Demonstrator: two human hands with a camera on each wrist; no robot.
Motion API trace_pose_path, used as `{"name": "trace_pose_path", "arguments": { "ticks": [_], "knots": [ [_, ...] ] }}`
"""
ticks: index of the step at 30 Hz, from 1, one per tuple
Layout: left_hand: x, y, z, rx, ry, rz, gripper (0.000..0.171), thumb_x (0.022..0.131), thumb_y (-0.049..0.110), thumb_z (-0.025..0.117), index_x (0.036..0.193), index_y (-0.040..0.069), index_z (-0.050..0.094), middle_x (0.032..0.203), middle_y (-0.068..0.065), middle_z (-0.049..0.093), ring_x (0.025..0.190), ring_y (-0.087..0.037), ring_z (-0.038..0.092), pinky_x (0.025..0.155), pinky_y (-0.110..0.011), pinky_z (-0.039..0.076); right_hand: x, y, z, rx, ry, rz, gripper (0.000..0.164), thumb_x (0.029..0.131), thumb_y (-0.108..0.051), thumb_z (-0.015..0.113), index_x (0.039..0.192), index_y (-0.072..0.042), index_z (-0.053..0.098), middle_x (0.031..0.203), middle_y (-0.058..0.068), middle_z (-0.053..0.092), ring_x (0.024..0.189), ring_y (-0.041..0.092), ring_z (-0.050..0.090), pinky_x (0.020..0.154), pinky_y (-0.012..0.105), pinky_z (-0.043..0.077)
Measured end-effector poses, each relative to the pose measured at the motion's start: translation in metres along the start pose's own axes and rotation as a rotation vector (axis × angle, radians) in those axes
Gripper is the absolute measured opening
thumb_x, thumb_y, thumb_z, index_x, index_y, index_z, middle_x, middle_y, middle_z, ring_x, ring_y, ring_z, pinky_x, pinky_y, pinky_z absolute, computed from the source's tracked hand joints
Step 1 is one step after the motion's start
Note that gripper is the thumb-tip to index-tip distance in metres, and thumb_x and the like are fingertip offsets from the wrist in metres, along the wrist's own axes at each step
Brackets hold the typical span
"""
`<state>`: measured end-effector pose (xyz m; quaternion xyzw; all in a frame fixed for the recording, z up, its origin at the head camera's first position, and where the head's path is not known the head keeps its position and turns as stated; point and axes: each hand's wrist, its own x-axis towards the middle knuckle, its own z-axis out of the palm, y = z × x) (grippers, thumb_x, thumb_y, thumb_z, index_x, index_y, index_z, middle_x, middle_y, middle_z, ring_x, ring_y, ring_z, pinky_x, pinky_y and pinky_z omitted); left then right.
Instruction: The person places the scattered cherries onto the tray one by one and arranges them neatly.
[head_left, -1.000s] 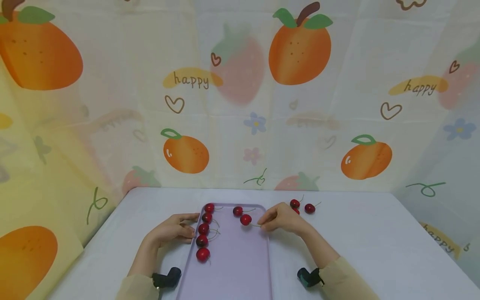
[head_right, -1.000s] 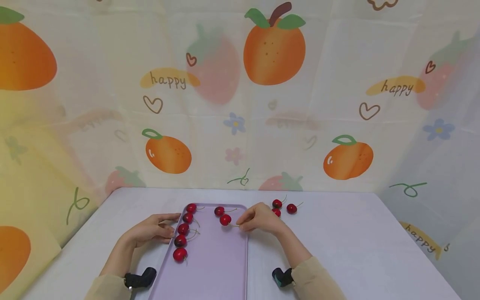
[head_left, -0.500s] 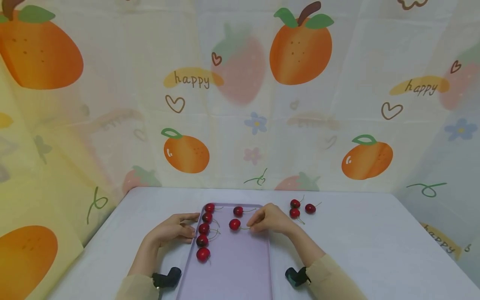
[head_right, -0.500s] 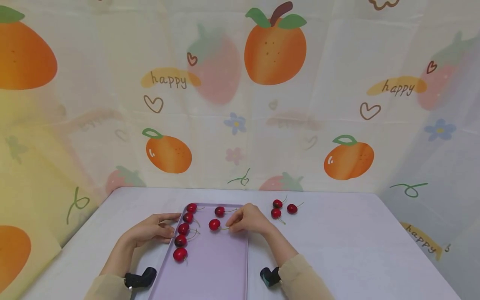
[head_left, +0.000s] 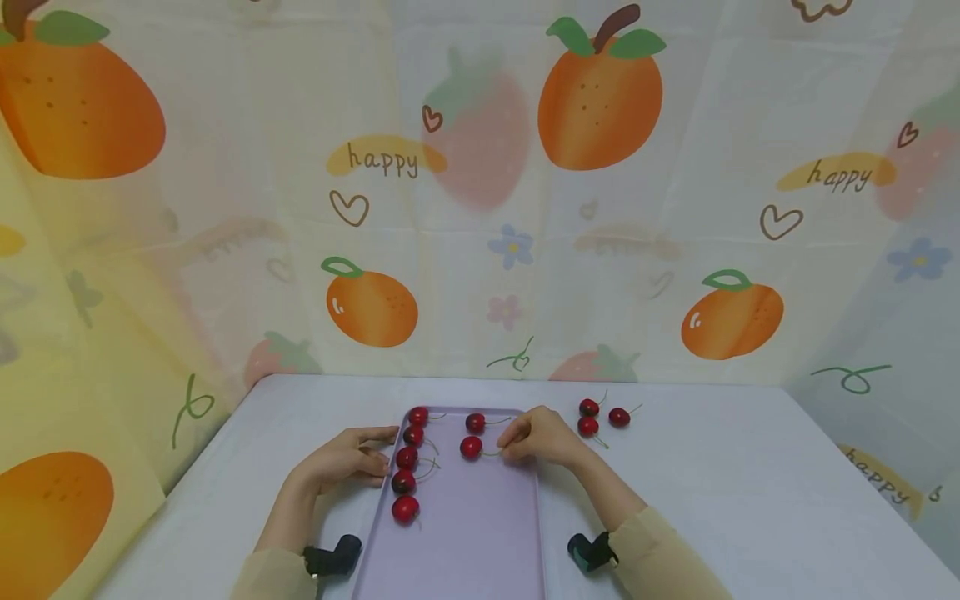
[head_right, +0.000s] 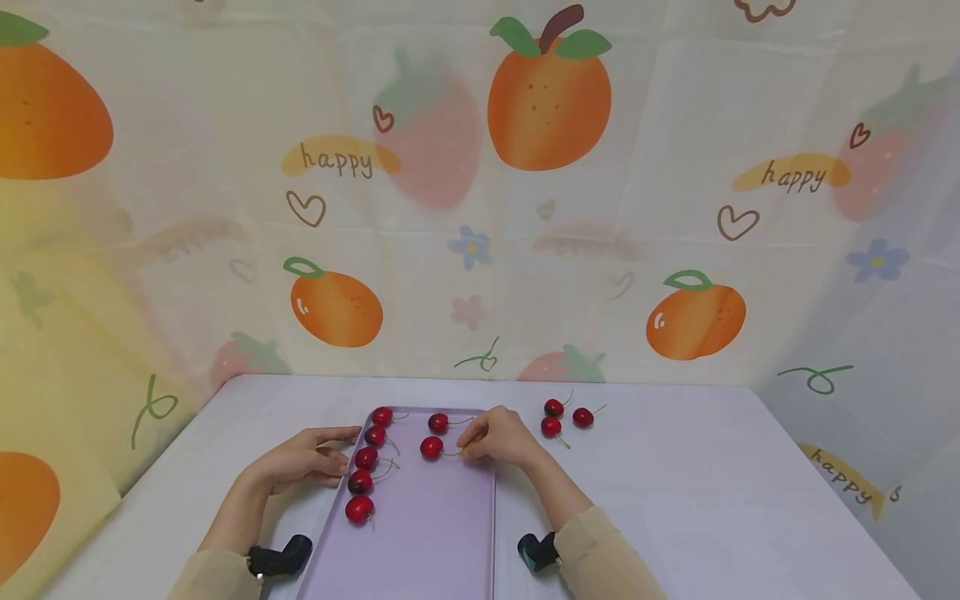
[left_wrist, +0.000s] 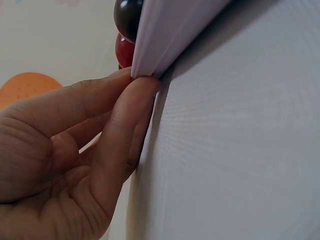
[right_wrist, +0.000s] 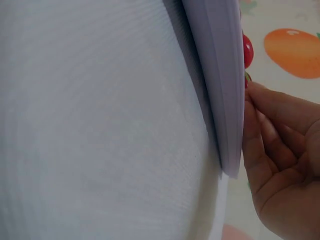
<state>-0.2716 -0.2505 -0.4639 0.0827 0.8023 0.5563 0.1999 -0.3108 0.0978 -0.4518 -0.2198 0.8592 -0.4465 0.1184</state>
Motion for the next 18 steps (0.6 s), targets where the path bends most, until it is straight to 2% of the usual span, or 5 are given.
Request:
{"name": "trace_pose_path", "arguments": {
  "ticks": [18],
  "knots": [
    [0.0010,-0.0012,-0.0001,-0.005,-0.003,0.002,0.069,0.085,0.005,0.064,0.149,-0.002,0.038,0.148,-0.029,0.040,0.084,-0.015,0.063,0.077,-0.028,0.062,0.0014,0.0032,0.0004,0.019,0.077,0.034,0.012,0.079,-0.007,0.078,0.090,-0.001,0.077,0.079,0.011,0.076,0.065,0.007,0.065,0.064,0.022,0.057]
  ]
}}
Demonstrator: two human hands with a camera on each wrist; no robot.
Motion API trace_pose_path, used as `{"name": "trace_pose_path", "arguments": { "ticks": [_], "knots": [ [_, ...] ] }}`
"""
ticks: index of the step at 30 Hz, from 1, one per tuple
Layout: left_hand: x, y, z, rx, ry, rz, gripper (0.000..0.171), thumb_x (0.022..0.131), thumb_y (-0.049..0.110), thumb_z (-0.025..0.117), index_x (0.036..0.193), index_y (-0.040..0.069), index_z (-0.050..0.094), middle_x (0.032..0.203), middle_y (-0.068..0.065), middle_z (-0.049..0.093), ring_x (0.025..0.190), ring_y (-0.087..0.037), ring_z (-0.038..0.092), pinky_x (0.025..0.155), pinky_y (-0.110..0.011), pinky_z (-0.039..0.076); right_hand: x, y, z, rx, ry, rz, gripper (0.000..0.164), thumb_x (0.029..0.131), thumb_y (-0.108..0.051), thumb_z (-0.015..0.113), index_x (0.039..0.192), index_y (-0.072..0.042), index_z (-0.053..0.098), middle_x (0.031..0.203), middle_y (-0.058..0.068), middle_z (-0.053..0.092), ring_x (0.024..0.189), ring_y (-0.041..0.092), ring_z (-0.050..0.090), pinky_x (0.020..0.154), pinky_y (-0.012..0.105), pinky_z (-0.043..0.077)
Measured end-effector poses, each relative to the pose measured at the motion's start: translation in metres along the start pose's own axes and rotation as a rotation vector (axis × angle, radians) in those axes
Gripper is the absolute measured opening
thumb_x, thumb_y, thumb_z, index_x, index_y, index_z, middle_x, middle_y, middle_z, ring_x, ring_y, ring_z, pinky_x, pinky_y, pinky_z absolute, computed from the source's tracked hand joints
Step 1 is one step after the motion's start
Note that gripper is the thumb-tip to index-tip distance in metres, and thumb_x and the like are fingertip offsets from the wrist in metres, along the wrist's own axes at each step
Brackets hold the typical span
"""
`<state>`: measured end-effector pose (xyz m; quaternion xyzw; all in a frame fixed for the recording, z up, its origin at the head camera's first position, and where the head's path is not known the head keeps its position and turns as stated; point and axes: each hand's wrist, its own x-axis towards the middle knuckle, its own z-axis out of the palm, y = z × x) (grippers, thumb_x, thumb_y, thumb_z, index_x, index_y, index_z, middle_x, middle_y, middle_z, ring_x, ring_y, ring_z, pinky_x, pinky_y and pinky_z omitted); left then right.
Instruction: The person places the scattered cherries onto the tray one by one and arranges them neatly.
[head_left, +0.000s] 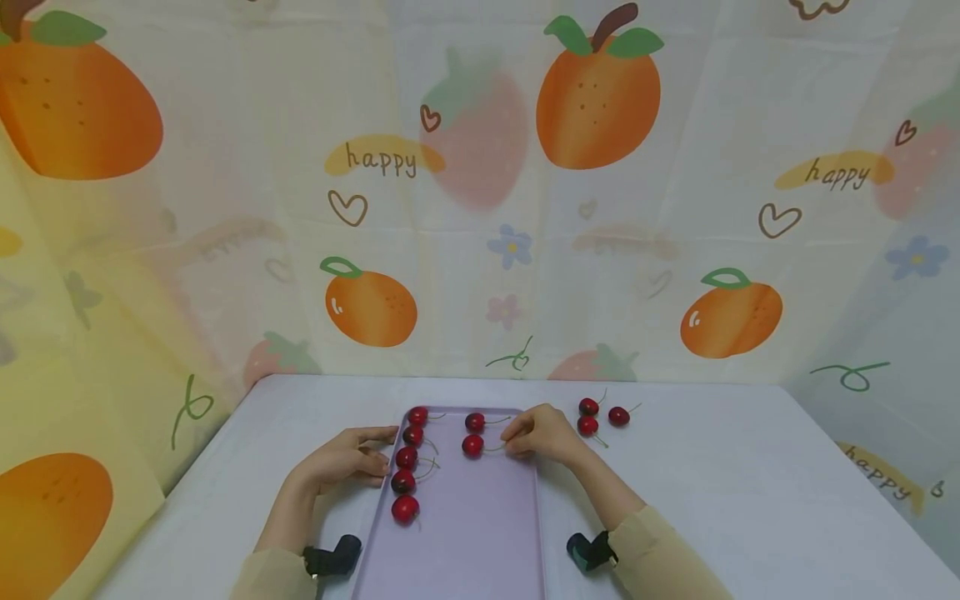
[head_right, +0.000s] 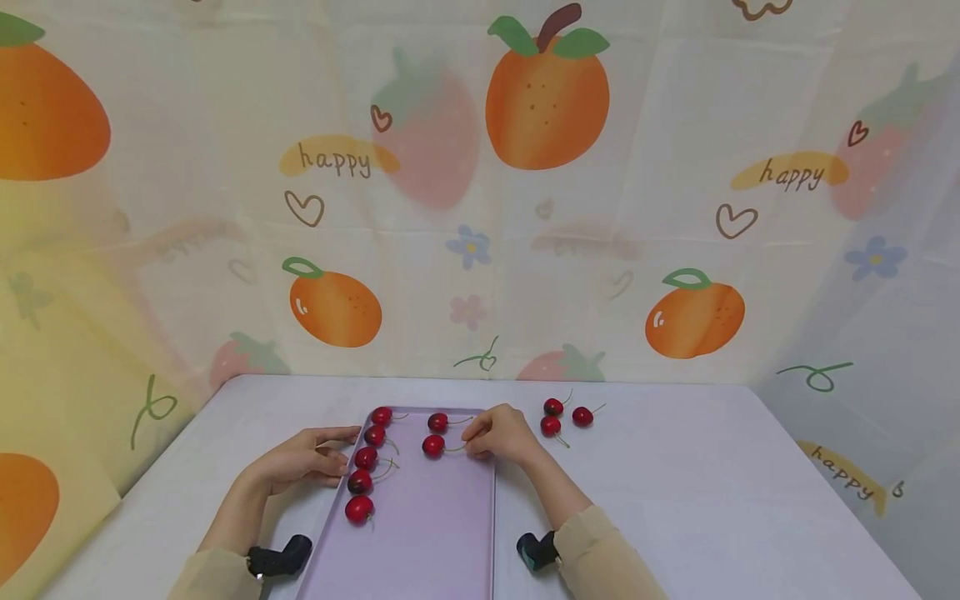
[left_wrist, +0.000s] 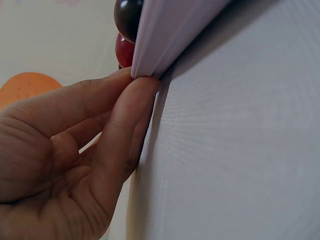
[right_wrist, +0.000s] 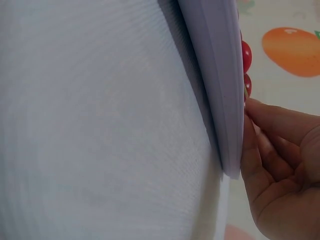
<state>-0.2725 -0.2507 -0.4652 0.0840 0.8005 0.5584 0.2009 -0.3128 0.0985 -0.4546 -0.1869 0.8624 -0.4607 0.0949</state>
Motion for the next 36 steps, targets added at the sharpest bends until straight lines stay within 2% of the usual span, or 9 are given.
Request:
{"name": "trace_pose_path", "arguments": {
  "ticks": [16,22,30,36],
  "knots": [
    [0.003,0.000,-0.002,0.004,0.017,-0.019,0.069,0.085,0.005,0.065,0.149,0.000,0.040,0.145,-0.026,0.044,0.083,-0.016,0.063,0.078,-0.028,0.062,-0.002,0.000,-0.002,0.030,0.021,0.028,0.015,0.081,-0.006,0.076,0.094,0.000,0.077,0.083,0.012,0.076,0.067,0.008,0.067,0.068,0.025,0.061],
    [0.002,-0.001,-0.002,-0.003,-0.005,-0.002,0.069,0.086,0.005,0.065,0.149,-0.002,0.038,0.146,-0.028,0.042,0.083,-0.015,0.063,0.077,-0.027,0.062,-0.003,-0.001,-0.005,0.040,0.037,0.048,0.015,0.083,-0.006,0.075,0.097,0.000,0.076,0.087,0.012,0.076,0.070,0.010,0.068,0.071,0.027,0.062],
    [0.000,0.000,0.000,-0.003,0.003,-0.011,0.069,0.086,0.005,0.064,0.149,-0.001,0.038,0.147,-0.029,0.041,0.083,-0.015,0.064,0.078,-0.029,0.063,-0.003,-0.003,-0.017,0.010,0.127,0.083,0.015,0.082,-0.007,0.076,0.096,-0.004,0.077,0.086,0.008,0.075,0.071,0.008,0.066,0.069,0.024,0.059],
    [-0.001,0.002,-0.001,-0.002,0.000,-0.011,0.069,0.086,0.005,0.065,0.149,-0.002,0.038,0.147,-0.029,0.041,0.083,-0.015,0.063,0.078,-0.028,0.063,-0.007,-0.002,-0.032,0.065,0.164,0.061,0.018,0.083,-0.004,0.074,0.100,0.002,0.075,0.091,0.013,0.076,0.075,0.009,0.068,0.073,0.028,0.062]
  ]
}}
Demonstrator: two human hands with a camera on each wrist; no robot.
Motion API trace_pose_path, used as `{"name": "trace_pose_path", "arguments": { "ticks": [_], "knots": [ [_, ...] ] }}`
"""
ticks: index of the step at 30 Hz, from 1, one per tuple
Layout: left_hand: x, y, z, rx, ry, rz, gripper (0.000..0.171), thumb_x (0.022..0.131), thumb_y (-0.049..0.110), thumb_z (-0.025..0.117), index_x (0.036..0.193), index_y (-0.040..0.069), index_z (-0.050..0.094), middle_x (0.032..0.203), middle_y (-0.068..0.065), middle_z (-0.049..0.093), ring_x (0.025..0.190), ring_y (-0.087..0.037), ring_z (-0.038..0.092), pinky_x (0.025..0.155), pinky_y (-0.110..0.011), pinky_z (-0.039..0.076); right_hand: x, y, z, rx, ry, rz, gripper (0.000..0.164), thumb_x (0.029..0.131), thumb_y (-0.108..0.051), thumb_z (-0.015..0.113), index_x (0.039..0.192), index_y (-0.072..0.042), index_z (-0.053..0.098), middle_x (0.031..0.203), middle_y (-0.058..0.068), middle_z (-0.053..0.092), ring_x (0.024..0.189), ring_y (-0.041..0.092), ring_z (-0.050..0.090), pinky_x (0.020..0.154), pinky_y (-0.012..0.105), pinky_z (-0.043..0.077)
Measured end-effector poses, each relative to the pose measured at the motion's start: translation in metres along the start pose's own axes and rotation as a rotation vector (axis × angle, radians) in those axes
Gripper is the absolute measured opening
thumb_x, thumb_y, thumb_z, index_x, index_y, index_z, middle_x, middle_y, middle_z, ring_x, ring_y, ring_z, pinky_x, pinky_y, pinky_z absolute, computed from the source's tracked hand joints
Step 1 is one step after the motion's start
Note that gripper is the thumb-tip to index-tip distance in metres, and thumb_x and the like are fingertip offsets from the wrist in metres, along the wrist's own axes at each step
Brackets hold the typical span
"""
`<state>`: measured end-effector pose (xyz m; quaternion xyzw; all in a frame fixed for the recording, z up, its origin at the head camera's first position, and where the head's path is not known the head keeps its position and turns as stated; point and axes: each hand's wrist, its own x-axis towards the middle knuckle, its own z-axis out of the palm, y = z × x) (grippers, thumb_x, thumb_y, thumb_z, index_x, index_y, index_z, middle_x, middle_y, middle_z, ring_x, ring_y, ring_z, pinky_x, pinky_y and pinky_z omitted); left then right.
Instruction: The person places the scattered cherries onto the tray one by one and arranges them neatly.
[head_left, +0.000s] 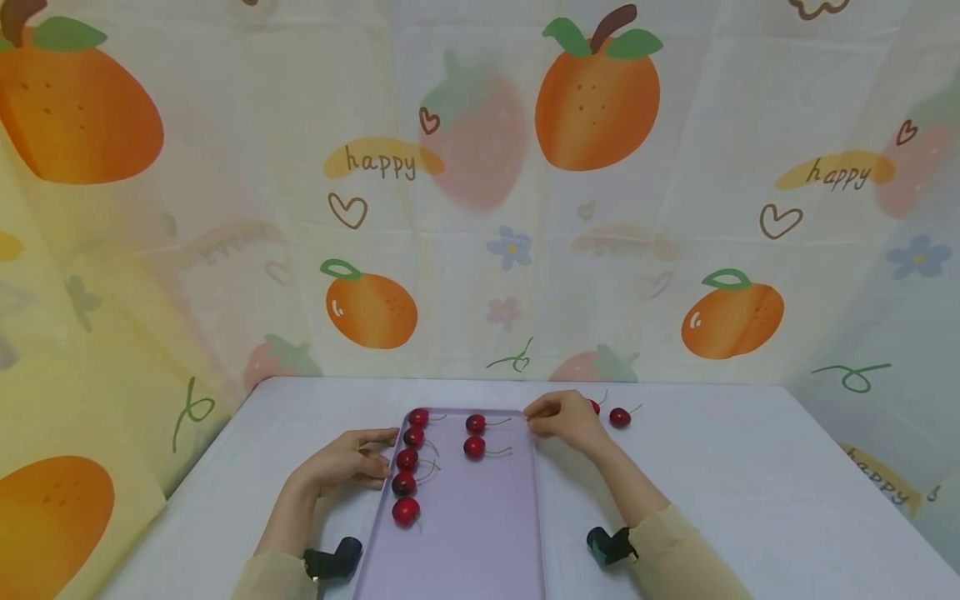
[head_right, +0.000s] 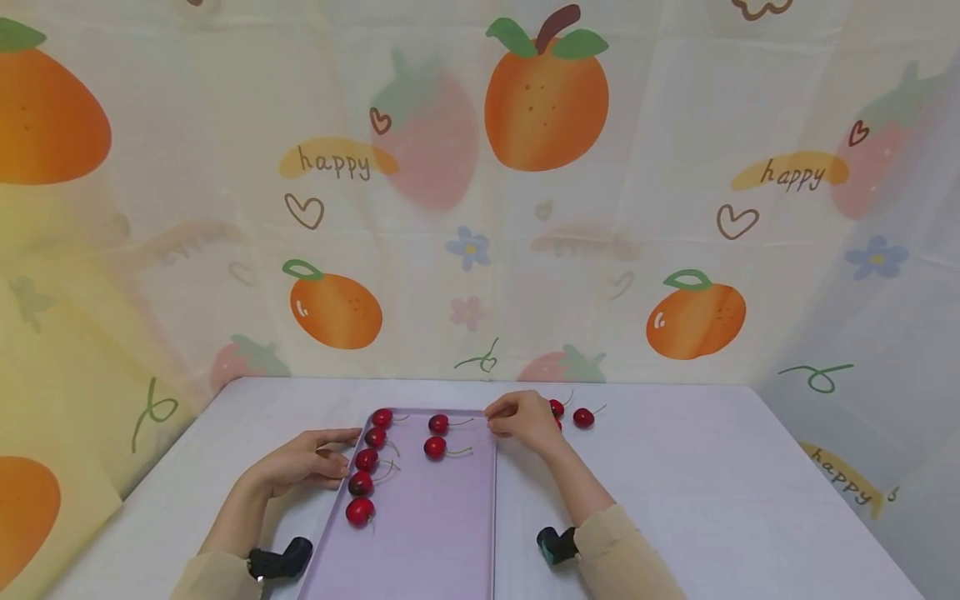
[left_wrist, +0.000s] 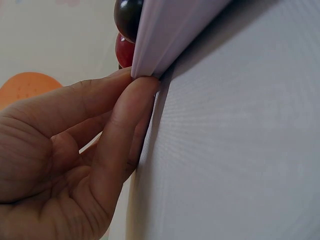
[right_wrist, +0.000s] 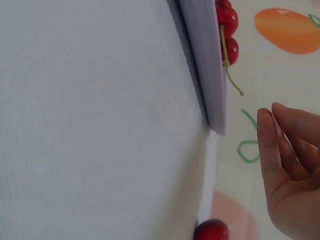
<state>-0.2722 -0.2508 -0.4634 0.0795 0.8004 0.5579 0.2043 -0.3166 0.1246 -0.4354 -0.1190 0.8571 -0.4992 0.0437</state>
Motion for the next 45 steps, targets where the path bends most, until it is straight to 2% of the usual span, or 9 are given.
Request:
{"name": "trace_pose_path", "arguments": {
  "ticks": [3,6,11,14,21,28,33,38,45],
  "knots": [
    [0.000,0.000,0.000,0.006,0.010,-0.007,0.069,0.085,0.006,0.065,0.149,-0.001,0.039,0.147,-0.028,0.042,0.082,-0.015,0.064,0.077,-0.028,0.063,-0.002,0.000,-0.010,0.031,0.003,-0.007,0.022,0.084,-0.004,0.073,0.103,0.005,0.073,0.094,0.017,0.076,0.076,0.009,0.070,0.074,0.027,0.062],
    [0.001,0.000,0.000,0.015,0.016,-0.011,0.069,0.085,0.006,0.066,0.149,0.000,0.040,0.146,-0.028,0.043,0.083,-0.015,0.063,0.078,-0.028,0.062,-0.005,0.001,-0.020,0.014,0.026,0.019,0.024,0.084,-0.009,0.074,0.105,0.002,0.074,0.096,0.015,0.077,0.075,0.007,0.070,0.070,0.025,0.060],
    [0.001,-0.001,0.000,0.016,0.019,-0.010,0.069,0.085,0.006,0.066,0.148,-0.001,0.040,0.146,-0.028,0.043,0.083,-0.016,0.063,0.078,-0.028,0.062,-0.012,0.007,-0.038,-0.025,0.057,0.055,0.026,0.085,-0.013,0.073,0.109,-0.001,0.073,0.100,0.012,0.077,0.073,0.007,0.067,0.067,0.033,0.056],
    [0.001,-0.002,-0.001,0.011,0.022,-0.012,0.069,0.084,0.005,0.065,0.148,0.000,0.041,0.146,-0.027,0.043,0.083,-0.016,0.063,0.078,-0.028,0.062,-0.016,0.015,-0.047,-0.009,0.063,0.059,0.028,0.086,-0.013,0.072,0.110,0.001,0.072,0.101,0.013,0.077,0.076,0.013,0.069,0.073,0.036,0.059],
    [0.001,-0.001,0.000,0.012,0.016,-0.005,0.069,0.084,0.005,0.065,0.149,0.000,0.040,0.145,-0.027,0.044,0.083,-0.015,0.063,0.077,-0.028,0.062,-0.025,0.031,-0.063,-0.002,0.092,0.080,0.031,0.087,-0.018,0.073,0.111,0.001,0.072,0.102,0.012,0.077,0.083,0.011,0.071,0.078,0.026,0.059],
    [0.002,-0.002,0.000,0.014,0.023,-0.017,0.069,0.085,0.005,0.066,0.149,0.000,0.040,0.145,-0.026,0.045,0.083,-0.015,0.063,0.077,-0.028,0.062,-0.033,0.043,-0.072,0.022,0.126,0.128,0.030,0.087,-0.018,0.075,0.109,0.001,0.073,0.105,0.013,0.076,0.083,0.007,0.071,0.080,0.024,0.061],
    [0.001,-0.002,-0.001,0.016,0.019,-0.009,0.069,0.085,0.005,0.065,0.149,-0.001,0.039,0.145,-0.027,0.044,0.083,-0.015,0.063,0.078,-0.028,0.062,-0.036,0.048,-0.076,-0.043,0.148,0.155,0.029,0.085,-0.020,0.076,0.107,-0.001,0.074,0.097,0.008,0.078,0.077,0.004,0.069,0.074,0.019,0.057],
    [0.001,-0.002,-0.001,0.001,0.008,0.000,0.069,0.086,0.005,0.065,0.150,-0.001,0.038,0.146,-0.028,0.043,0.083,-0.015,0.063,0.077,-0.027,0.062,-0.040,0.051,-0.077,-0.111,0.145,0.173,0.025,0.085,-0.019,0.075,0.104,-0.003,0.075,0.098,0.009,0.077,0.079,0.008,0.067,0.072,0.022,0.055],
    [0.000,-0.002,-0.001,-0.010,0.002,0.004,0.069,0.087,0.005,0.065,0.149,-0.002,0.037,0.142,-0.027,0.046,0.083,-0.015,0.063,0.078,-0.029,0.063,-0.045,0.057,-0.077,-0.126,0.122,0.181,0.023,0.084,-0.018,0.077,0.100,-0.002,0.075,0.092,0.008,0.076,0.076,0.010,0.063,0.068,0.020,0.054]
  ]
}}
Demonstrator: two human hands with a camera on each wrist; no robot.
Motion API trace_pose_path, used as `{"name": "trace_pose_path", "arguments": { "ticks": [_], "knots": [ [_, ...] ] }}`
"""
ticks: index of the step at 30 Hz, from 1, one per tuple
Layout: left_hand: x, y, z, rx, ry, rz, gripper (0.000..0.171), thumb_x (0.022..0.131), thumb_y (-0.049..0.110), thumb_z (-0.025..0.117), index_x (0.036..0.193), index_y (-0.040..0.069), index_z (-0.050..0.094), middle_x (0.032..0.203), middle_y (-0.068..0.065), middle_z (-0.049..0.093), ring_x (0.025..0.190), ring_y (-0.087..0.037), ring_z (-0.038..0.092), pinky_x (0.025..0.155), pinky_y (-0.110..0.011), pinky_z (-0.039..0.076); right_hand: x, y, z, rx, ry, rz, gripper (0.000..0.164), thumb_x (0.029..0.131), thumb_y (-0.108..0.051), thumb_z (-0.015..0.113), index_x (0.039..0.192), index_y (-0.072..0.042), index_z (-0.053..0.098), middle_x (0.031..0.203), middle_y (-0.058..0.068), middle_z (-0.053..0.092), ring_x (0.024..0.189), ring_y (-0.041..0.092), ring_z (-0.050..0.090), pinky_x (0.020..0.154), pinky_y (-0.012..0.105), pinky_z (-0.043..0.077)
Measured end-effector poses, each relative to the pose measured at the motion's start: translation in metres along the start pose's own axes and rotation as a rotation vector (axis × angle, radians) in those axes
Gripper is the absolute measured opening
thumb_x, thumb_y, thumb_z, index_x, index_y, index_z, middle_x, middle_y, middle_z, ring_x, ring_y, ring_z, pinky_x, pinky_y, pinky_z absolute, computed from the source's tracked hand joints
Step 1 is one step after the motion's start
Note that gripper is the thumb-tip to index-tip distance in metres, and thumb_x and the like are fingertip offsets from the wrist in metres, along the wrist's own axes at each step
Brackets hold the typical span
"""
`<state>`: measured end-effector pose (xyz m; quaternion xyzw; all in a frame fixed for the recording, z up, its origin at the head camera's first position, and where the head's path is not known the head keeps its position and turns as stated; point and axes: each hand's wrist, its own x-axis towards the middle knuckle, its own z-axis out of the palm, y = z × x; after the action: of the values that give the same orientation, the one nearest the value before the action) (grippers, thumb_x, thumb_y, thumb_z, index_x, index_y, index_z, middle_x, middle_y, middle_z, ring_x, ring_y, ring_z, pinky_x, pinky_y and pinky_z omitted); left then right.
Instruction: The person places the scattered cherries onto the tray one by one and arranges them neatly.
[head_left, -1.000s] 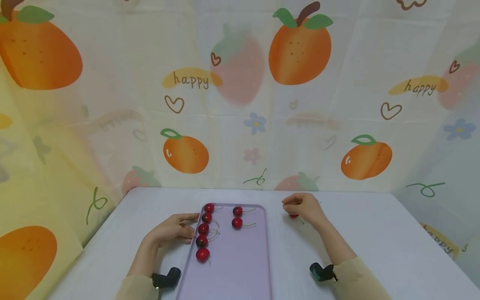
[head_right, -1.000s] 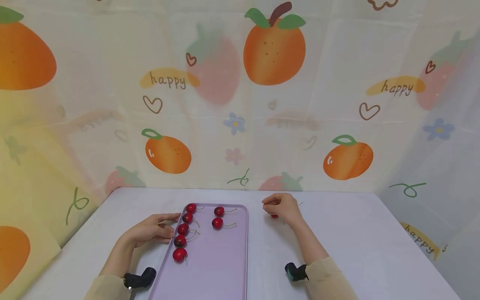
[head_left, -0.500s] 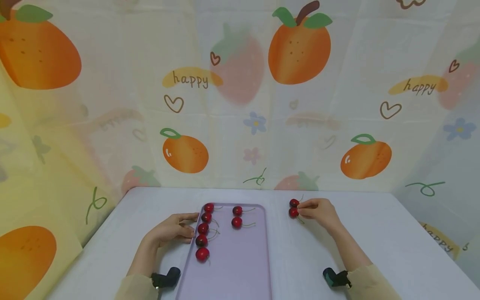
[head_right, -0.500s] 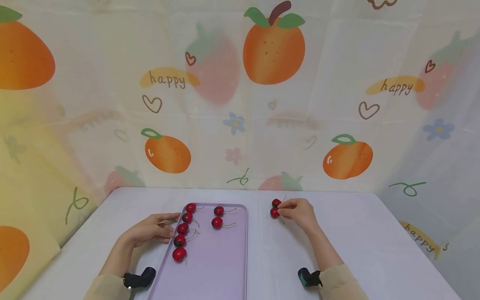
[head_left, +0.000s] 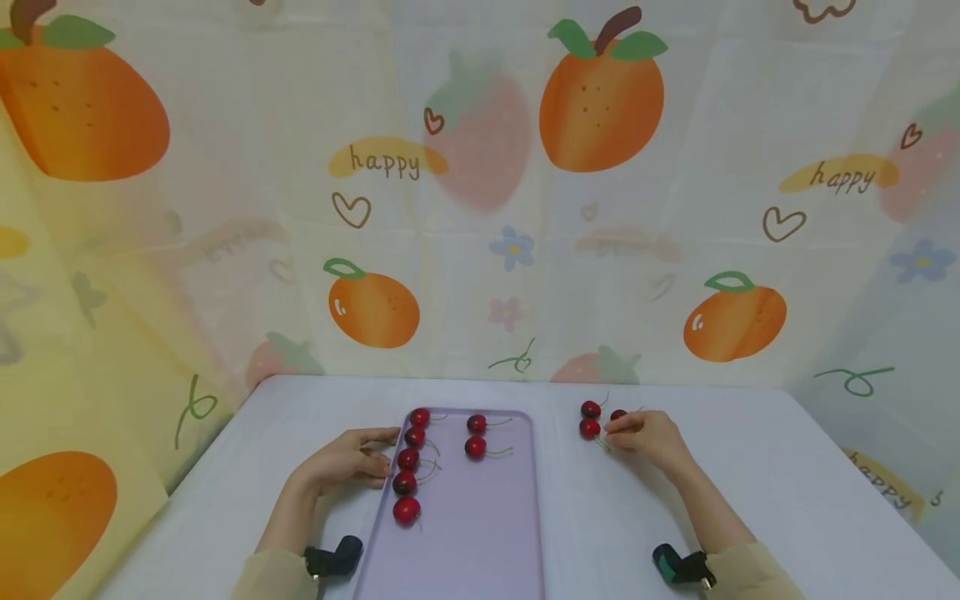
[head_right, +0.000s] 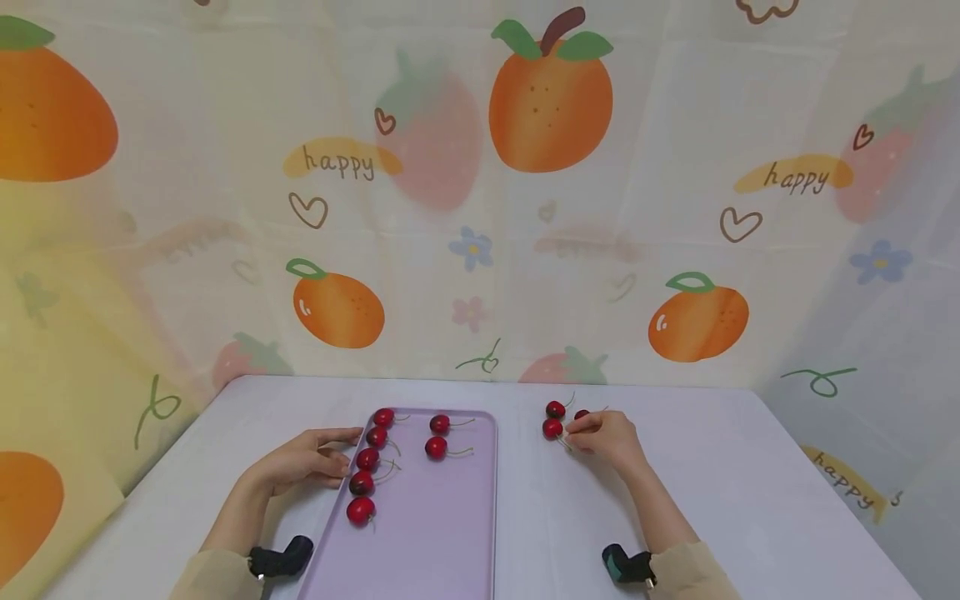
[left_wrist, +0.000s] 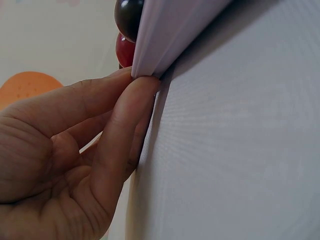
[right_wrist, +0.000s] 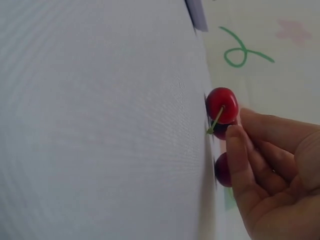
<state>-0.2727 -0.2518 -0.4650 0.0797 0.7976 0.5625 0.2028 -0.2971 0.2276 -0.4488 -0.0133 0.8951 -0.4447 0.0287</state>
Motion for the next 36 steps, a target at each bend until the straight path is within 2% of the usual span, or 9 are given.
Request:
{"name": "trace_pose_path", "arguments": {
  "ticks": [19,29,36],
  "knots": [
    [0.001,-0.003,-0.001,-0.013,-0.010,0.011,0.069,0.087,0.005,0.066,0.149,-0.003,0.037,0.144,-0.028,0.044,0.085,-0.014,0.062,0.078,-0.030,0.063,0.000,0.011,0.005,-0.021,-0.031,-0.001,0.023,0.083,-0.020,0.078,0.099,-0.003,0.076,0.096,0.007,0.075,0.079,0.011,0.062,0.069,0.019,0.053],
    [0.000,-0.001,-0.001,0.000,-0.003,0.015,0.068,0.086,0.005,0.065,0.149,-0.003,0.038,0.142,-0.027,0.045,0.084,-0.014,0.062,0.078,-0.029,0.063,0.004,0.013,0.008,-0.069,-0.034,-0.064,0.019,0.082,-0.016,0.078,0.095,-0.004,0.076,0.085,0.005,0.075,0.076,0.012,0.062,0.066,0.020,0.052],
    [0.000,-0.001,-0.001,-0.002,-0.004,0.011,0.068,0.086,0.004,0.064,0.149,-0.003,0.038,0.143,-0.027,0.044,0.084,-0.014,0.063,0.078,-0.029,0.063,0.002,0.011,0.010,-0.088,-0.030,-0.065,0.018,0.081,-0.014,0.079,0.095,-0.003,0.075,0.084,0.006,0.074,0.075,0.013,0.061,0.065,0.020,0.052]
  ]
}}
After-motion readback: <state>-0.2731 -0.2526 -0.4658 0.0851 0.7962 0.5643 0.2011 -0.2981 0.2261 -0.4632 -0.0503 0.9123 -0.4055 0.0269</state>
